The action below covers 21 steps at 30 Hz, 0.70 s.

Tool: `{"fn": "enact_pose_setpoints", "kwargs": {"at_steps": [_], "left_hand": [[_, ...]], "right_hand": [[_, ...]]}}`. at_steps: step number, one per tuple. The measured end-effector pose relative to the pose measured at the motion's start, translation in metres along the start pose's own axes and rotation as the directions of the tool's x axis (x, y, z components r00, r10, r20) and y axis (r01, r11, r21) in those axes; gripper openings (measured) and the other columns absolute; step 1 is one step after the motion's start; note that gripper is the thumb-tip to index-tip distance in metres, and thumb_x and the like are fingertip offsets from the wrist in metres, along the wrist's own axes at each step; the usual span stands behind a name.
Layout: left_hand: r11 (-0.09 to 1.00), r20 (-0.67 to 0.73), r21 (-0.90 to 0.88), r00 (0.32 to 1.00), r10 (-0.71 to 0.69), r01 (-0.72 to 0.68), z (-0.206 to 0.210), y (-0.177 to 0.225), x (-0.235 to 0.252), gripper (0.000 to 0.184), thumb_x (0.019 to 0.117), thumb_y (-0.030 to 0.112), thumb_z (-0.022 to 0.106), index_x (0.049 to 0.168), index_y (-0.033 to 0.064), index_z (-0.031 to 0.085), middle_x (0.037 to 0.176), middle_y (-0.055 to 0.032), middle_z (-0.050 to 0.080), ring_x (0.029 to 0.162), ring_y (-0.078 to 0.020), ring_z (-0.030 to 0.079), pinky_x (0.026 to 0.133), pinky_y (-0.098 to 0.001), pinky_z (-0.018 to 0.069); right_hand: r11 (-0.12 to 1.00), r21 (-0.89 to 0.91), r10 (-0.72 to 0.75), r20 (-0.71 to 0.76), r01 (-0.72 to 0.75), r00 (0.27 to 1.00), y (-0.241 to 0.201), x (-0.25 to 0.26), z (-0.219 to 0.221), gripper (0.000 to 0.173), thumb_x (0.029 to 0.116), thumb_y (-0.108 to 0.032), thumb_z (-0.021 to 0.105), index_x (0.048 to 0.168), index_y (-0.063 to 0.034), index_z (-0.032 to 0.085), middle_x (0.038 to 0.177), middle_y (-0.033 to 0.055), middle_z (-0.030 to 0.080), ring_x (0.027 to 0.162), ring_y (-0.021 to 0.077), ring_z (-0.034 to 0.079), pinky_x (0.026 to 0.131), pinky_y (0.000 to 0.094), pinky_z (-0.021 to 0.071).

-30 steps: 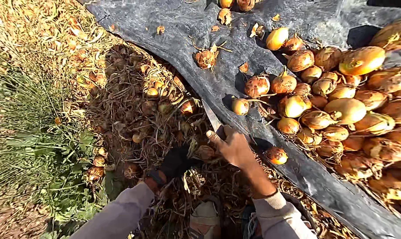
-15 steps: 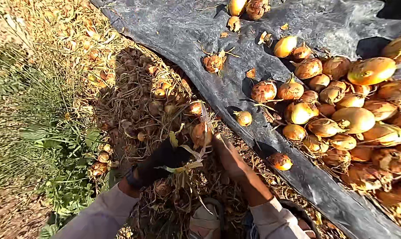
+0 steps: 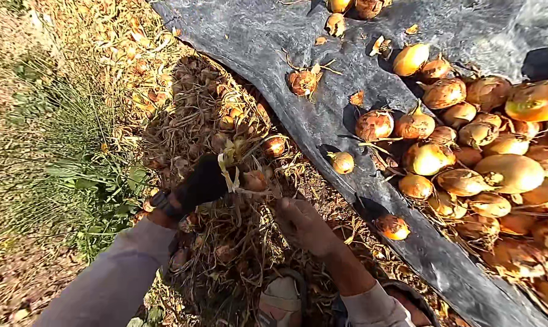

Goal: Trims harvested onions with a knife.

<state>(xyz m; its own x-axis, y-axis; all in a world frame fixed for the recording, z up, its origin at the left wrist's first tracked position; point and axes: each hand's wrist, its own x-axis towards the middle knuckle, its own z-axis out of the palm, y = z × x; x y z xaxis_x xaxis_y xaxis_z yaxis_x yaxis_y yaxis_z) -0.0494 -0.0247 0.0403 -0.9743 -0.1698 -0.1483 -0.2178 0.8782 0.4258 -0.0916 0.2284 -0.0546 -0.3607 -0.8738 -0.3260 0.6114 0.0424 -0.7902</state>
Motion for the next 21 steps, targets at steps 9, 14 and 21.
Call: {"fn": "enact_pose_setpoints", "kwargs": {"at_steps": [9,14,21], "left_hand": [[0.983,0.332,-0.086,0.935,-0.126,0.163,0.036,0.044,-0.04,0.028,0.0966,0.037,0.07,0.09,0.0105,0.073,0.079,-0.0031,0.068,0.075,-0.0157,0.066,0.072,-0.0404,0.056],[0.953,0.165,0.149,0.943,-0.288,0.265,0.04,0.023,0.003,0.038,0.1035,0.039,0.058,0.106,0.0024,0.068,0.087,-0.0188,0.068,0.086,-0.0382,0.069,0.077,-0.061,0.0547],[0.885,0.256,0.352,0.879,-0.404,0.304,0.096,0.011,0.045,0.062,0.0894,0.06,0.067,0.13,0.0135,0.064,0.12,-0.0159,0.068,0.107,-0.0381,0.068,0.083,-0.0644,0.0563]], "right_hand": [[0.937,-0.32,0.032,-0.317,-0.139,0.948,0.019,0.012,0.003,0.055,0.098,-0.064,0.052,0.116,-0.0137,0.064,0.072,0.0035,0.056,0.055,0.0146,0.051,0.053,0.0359,0.0474],[0.785,-0.618,-0.278,-0.41,-0.04,0.869,-0.009,0.002,-0.01,0.064,0.1034,-0.066,0.032,0.082,-0.0161,0.065,0.061,0.0031,0.055,0.053,0.0192,0.054,0.049,0.0441,0.0455],[0.913,-0.407,-0.234,-0.501,0.012,0.833,-0.015,-0.007,-0.043,0.045,0.1067,-0.057,0.039,0.118,-0.0199,0.062,0.063,0.0073,0.053,0.043,0.0213,0.049,0.039,0.0386,0.0467]]}}
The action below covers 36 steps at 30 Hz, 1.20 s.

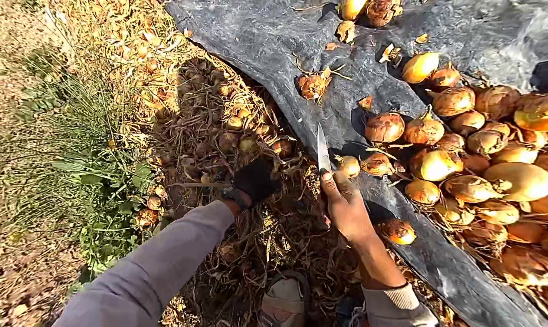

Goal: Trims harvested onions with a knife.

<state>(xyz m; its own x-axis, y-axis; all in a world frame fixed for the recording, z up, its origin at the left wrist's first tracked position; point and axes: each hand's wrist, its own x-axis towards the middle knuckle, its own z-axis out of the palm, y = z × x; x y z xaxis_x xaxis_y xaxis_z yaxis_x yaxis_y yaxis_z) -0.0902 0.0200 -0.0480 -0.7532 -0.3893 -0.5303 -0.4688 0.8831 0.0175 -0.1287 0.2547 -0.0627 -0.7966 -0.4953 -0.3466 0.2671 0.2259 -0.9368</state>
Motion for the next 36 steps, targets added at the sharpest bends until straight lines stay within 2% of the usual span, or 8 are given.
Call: {"fn": "enact_pose_setpoints", "kwargs": {"at_steps": [9,14,18,24,28,31,33,36], "left_hand": [[0.99,0.137,-0.106,0.985,0.108,-0.094,0.018,-0.018,0.022,0.084,0.0862,0.048,0.076,0.157,0.0192,0.041,0.138,-0.017,0.061,0.119,-0.0392,0.064,0.094,-0.066,0.0527],[0.779,0.081,-0.627,0.995,0.057,0.007,-0.012,-0.035,-0.023,0.038,0.0853,0.029,0.084,0.109,0.0033,0.07,0.09,-0.0114,0.073,0.079,-0.0233,0.071,0.075,-0.047,0.0603],[0.616,0.057,-0.787,0.99,0.125,-0.033,-0.046,-0.024,-0.074,0.031,0.0814,0.016,0.086,0.107,0.0059,0.072,0.093,-0.0056,0.076,0.081,-0.0152,0.073,0.075,-0.0356,0.0627],[0.387,0.183,-0.92,0.937,0.296,0.057,-0.056,-0.028,-0.098,0.012,0.0974,0.011,0.061,0.086,0.0075,0.065,0.071,-0.0011,0.064,0.06,-0.0083,0.059,0.056,-0.0239,0.0525],[0.704,0.225,-0.709,0.957,0.185,0.031,-0.068,-0.026,-0.1,0.022,0.0899,0.027,0.077,0.082,0.0093,0.067,0.068,-0.0003,0.065,0.058,-0.0088,0.06,0.054,-0.0282,0.0516],[0.92,0.024,-0.365,0.986,0.164,-0.144,-0.073,-0.025,-0.096,0.035,0.0869,0.049,0.079,0.086,0.0146,0.072,0.074,0.001,0.069,0.068,-0.0128,0.066,0.064,-0.0386,0.0558],[0.966,-0.243,-0.094,0.946,0.213,-0.241,-0.065,-0.03,-0.085,0.049,0.0918,0.059,0.069,0.089,0.011,0.073,0.076,-0.0073,0.068,0.072,-0.0265,0.068,0.065,-0.054,0.0547],[0.943,-0.383,-0.195,0.906,0.18,-0.27,-0.069,-0.031,-0.079,0.037,0.0994,0.045,0.066,0.097,0.0088,0.072,0.082,-0.0081,0.069,0.078,-0.0242,0.069,0.07,-0.0514,0.0553]], "right_hand": [[0.987,0.135,0.081,0.041,-0.086,0.996,0.01,0.005,-0.008,0.032,0.109,-0.028,0.04,0.118,-0.0094,0.064,0.094,0.0083,0.074,0.07,0.022,0.07,0.057,0.0398,0.0587],[0.992,0.072,0.104,-0.015,-0.103,0.994,0.019,0.003,0.002,0.025,0.1039,-0.027,0.048,0.119,-0.0115,0.059,0.072,0.0095,0.063,0.052,0.0214,0.059,0.045,0.0385,0.0507],[0.993,-0.002,0.115,0.097,-0.116,0.989,0.009,-0.004,0.019,0.057,0.0966,-0.068,0.052,0.118,-0.0161,0.061,0.074,0.0068,0.062,0.056,0.0216,0.058,0.05,0.0418,0.0511],[0.989,0.142,-0.063,0.229,0.031,0.971,-0.019,-0.024,0.03,0.044,0.1046,-0.053,0.045,0.105,-0.0149,0.067,0.071,0.0019,0.061,0.052,0.0117,0.053,0.048,0.0293,0.0472],[0.985,0.169,-0.093,0.322,0.04,0.942,-0.015,-0.024,0.039,0.05,0.1025,-0.059,0.044,0.094,-0.0158,0.068,0.066,-0.0017,0.056,0.049,0.0081,0.048,0.046,0.0268,0.0443],[0.991,0.13,-0.075,0.336,0.032,0.939,-0.006,-0.019,0.046,0.059,0.1036,-0.062,0.037,0.087,-0.0135,0.067,0.06,-0.0006,0.048,0.047,0.0108,0.042,0.045,0.0296,0.0393],[0.996,0.064,-0.084,0.296,0.068,0.951,-0.003,-0.017,0.05,0.062,0.1039,-0.063,0.036,0.078,-0.014,0.065,0.057,-0.0012,0.045,0.046,0.0116,0.04,0.045,0.0312,0.0368],[0.998,0.017,0.054,0.236,-0.06,0.97,0.002,-0.012,0.052,0.065,0.1045,-0.064,0.031,0.085,-0.0125,0.065,0.06,0.0027,0.045,0.048,0.0163,0.043,0.046,0.0355,0.0399]]}}
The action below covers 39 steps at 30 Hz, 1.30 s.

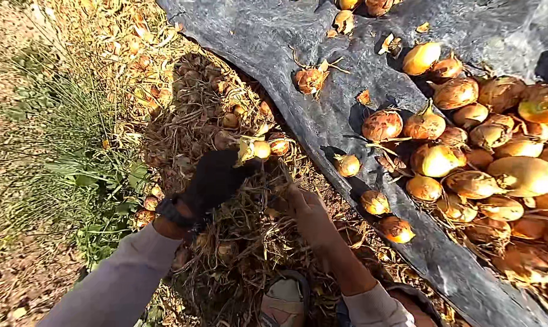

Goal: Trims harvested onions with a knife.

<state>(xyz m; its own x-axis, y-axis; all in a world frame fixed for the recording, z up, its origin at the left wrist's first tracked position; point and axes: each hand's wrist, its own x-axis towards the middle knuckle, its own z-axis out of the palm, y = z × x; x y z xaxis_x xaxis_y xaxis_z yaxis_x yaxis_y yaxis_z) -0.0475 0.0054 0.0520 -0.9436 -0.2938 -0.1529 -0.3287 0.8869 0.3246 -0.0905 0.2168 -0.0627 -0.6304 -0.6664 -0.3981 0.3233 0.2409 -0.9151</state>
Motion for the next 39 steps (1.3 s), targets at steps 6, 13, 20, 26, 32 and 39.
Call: {"fn": "enact_pose_setpoints", "kwargs": {"at_steps": [6,13,20,26,32,39], "left_hand": [[0.956,0.436,-0.038,0.856,0.278,-0.291,0.04,0.01,-0.012,0.023,0.0951,0.036,0.07,0.096,0.0128,0.073,0.085,-0.0051,0.07,0.085,-0.023,0.069,0.077,-0.05,0.0572],[0.997,0.149,0.043,0.986,-0.07,0.064,0.045,-0.025,0.027,0.03,0.0948,0.03,0.071,0.114,0.008,0.074,0.108,-0.0171,0.073,0.106,-0.0356,0.069,0.092,-0.062,0.053],[0.924,0.386,0.275,0.911,0.148,-0.266,0.108,-0.005,0.028,0.044,0.0935,0.047,0.069,0.127,0.0182,0.068,0.127,-0.0088,0.068,0.102,-0.0329,0.071,0.078,-0.0583,0.0588],[0.93,0.521,0.356,0.845,-0.12,-0.087,0.136,-0.014,0.055,0.058,0.0902,0.041,0.071,0.142,0.0198,0.056,0.124,-0.0161,0.068,0.107,-0.0416,0.068,0.08,-0.0669,0.0549],[0.972,0.44,-0.233,0.893,0.095,0.012,0.097,-0.033,0.038,0.039,0.099,0.037,0.066,0.123,0.0063,0.066,0.105,-0.013,0.071,0.097,-0.0273,0.07,0.086,-0.0543,0.0576],[0.488,0.268,-0.854,0.956,0.117,0.18,0.063,-0.026,-0.005,0.024,0.0957,0.012,0.068,0.117,0.0015,0.067,0.105,-0.0101,0.074,0.095,-0.019,0.072,0.086,-0.0384,0.062]], "right_hand": [[0.992,-0.115,0.045,-0.022,-0.047,0.999,0.004,0.002,-0.001,0.054,0.093,-0.067,0.057,0.112,-0.0192,0.071,0.087,0.0004,0.071,0.078,0.014,0.069,0.072,0.0448,0.0582],[0.948,-0.278,-0.227,-0.238,0.158,0.944,-0.025,-0.011,-0.047,0.068,0.0967,-0.077,0.034,0.078,-0.018,0.063,0.055,0.0016,0.047,0.042,0.0169,0.045,0.039,0.037,0.038],[0.981,-0.163,-0.155,-0.334,0.105,0.93,-0.012,0.0,-0.063,0.065,0.0973,-0.075,0.037,0.091,-0.0167,0.066,0.056,0.0032,0.046,0.043,0.0191,0.044,0.041,0.0404,0.0399],[0.989,-0.134,-0.096,-0.298,0.058,0.95,-0.005,0.0,-0.067,0.061,0.0984,-0.072,0.041,0.106,-0.0185,0.069,0.058,0.0022,0.048,0.043,0.0175,0.044,0.041,0.0379,0.0407],[0.994,-0.103,0.017,-0.255,-0.044,0.967,0.005,-0.009,-0.063,0.067,0.0903,-0.083,0.042,0.096,-0.0202,0.067,0.055,0.0053,0.048,0.038,0.0206,0.042,0.036,0.0384,0.0378],[0.998,0.036,-0.038,-0.092,0.041,0.995,-0.001,-0.007,-0.035,0.068,0.095,-0.078,0.039,0.118,-0.0191,0.064,0.082,0.0036,0.065,0.065,0.0171,0.063,0.054,0.0393,0.0538]]}}
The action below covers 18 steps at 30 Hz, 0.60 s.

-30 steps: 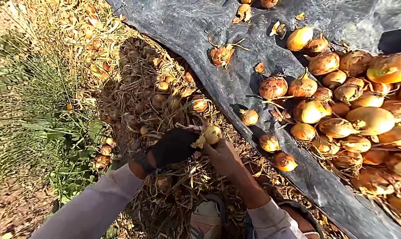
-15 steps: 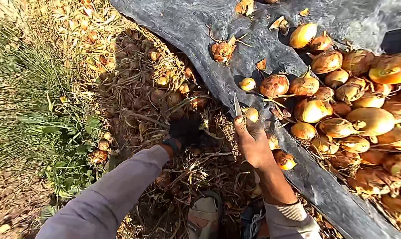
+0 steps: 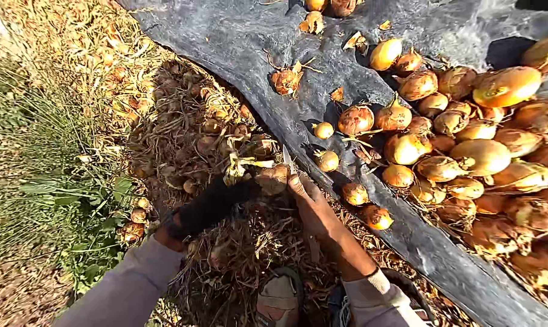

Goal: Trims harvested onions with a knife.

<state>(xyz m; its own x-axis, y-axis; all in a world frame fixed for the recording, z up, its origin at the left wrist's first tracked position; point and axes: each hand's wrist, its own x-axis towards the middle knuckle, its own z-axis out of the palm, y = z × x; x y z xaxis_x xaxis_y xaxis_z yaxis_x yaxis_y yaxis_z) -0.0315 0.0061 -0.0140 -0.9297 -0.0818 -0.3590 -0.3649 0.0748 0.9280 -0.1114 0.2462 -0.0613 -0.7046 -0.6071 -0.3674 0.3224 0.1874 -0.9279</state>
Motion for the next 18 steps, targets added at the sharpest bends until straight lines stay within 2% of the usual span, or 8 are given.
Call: {"fn": "enact_pose_setpoints", "kwargs": {"at_steps": [2,4,7,9,12,14,16,18], "left_hand": [[0.997,0.074,-0.077,0.997,0.018,-0.012,-0.001,-0.001,-0.006,0.027,0.0992,0.019,0.067,0.121,0.0032,0.066,0.107,-0.011,0.072,0.096,-0.0199,0.071,0.087,-0.0396,0.0616],[0.993,0.085,-0.108,0.996,-0.04,0.049,0.005,0.018,-0.017,0.017,0.1003,0.021,0.062,0.108,0.0067,0.068,0.094,-0.0081,0.071,0.082,-0.0161,0.069,0.074,-0.0338,0.0602],[0.972,-0.017,-0.098,0.976,-0.215,0.212,0.019,0.057,-0.027,0.022,0.0969,0.018,0.053,0.087,0.0089,0.071,0.074,-0.0041,0.068,0.06,-0.01,0.062,0.054,-0.024,0.053],[0.981,-0.12,-0.057,0.974,-0.193,0.187,0.017,0.061,-0.025,0.021,0.0981,0.017,0.052,0.086,0.0098,0.068,0.07,-0.0014,0.064,0.055,-0.0081,0.057,0.049,-0.022,0.0505],[0.952,-0.297,0.292,0.955,-0.001,0.092,0.001,0.058,-0.012,0.012,0.0991,0.02,0.062,0.095,0.0096,0.068,0.075,0.0024,0.068,0.062,-0.0073,0.063,0.058,-0.0267,0.0572],[0.859,-0.27,0.51,0.955,0.12,0.037,-0.008,0.059,-0.009,0.018,0.0999,0.026,0.064,0.095,0.0096,0.069,0.073,0.0035,0.065,0.059,-0.0055,0.059,0.055,-0.0281,0.0534],[0.811,-0.165,0.585,0.977,0.139,-0.017,-0.006,0.065,-0.015,0.021,0.1008,0.031,0.063,0.101,0.0111,0.07,0.077,0.0048,0.068,0.063,-0.0039,0.063,0.059,-0.0269,0.0578],[0.71,-0.13,0.687,0.987,-0.089,0.155,0.012,0.073,-0.024,0.034,0.1015,0.046,0.061,0.105,0.0136,0.071,0.084,0.0002,0.069,0.074,-0.011,0.067,0.069,-0.0366,0.0589]], "right_hand": [[0.981,0.114,-0.165,0.038,0.16,0.986,-0.003,-0.005,0.003,0.06,0.1008,-0.07,0.036,0.12,-0.0202,0.066,0.09,0.0006,0.069,0.072,0.0122,0.066,0.059,0.0333,0.0571],[0.932,0.226,-0.3,0.038,0.284,0.953,-0.003,-0.006,0.006,0.054,0.104,-0.064,0.037,0.108,-0.0188,0.066,0.077,0.0003,0.062,0.059,0.0095,0.058,0.05,0.0265,0.051],[0.912,0.319,-0.295,0.069,0.259,0.953,-0.005,-0.007,0.011,0.054,0.1042,-0.061,0.041,0.086,-0.0146,0.063,0.056,0.0011,0.046,0.039,0.0093,0.039,0.035,0.0236,0.0358],[0.957,0.191,-0.239,0.088,0.219,0.967,-0.004,-0.007,0.012,0.054,0.1051,-0.056,0.042,0.081,-0.013,0.064,0.054,0.0014,0.047,0.038,0.0104,0.039,0.035,0.0253,0.0349],[0.992,-0.07,-0.09,0.138,0.1,0.986,-0.007,-0.007,0.013,0.061,0.1025,-0.065,0.038,0.078,-0.0143,0.063,0.056,0.0026,0.048,0.044,0.0161,0.044,0.04,0.0352,0.0382],[0.998,-0.055,0.008,0.073,-0.004,0.997,-0.008,-0.006,0.016,0.062,0.1025,-0.067,0.036,0.085,-0.0161,0.067,0.056,0.0016,0.047,0.043,0.0155,0.041,0.039,0.0341,0.0372],[0.992,-0.024,0.124,0.042,-0.123,0.991,-0.001,0.003,0.016,0.059,0.1028,-0.066,0.038,0.097,-0.0166,0.07,0.059,0.0005,0.05,0.045,0.0145,0.044,0.042,0.0341,0.0407],[0.979,-0.108,0.185,0.146,-0.17,0.972,0.01,0.005,0.012,0.069,0.0952,-0.076,0.042,0.112,-0.0137,0.067,0.069,0.0046,0.056,0.054,0.0195,0.053,0.05,0.0409,0.0487]]}}
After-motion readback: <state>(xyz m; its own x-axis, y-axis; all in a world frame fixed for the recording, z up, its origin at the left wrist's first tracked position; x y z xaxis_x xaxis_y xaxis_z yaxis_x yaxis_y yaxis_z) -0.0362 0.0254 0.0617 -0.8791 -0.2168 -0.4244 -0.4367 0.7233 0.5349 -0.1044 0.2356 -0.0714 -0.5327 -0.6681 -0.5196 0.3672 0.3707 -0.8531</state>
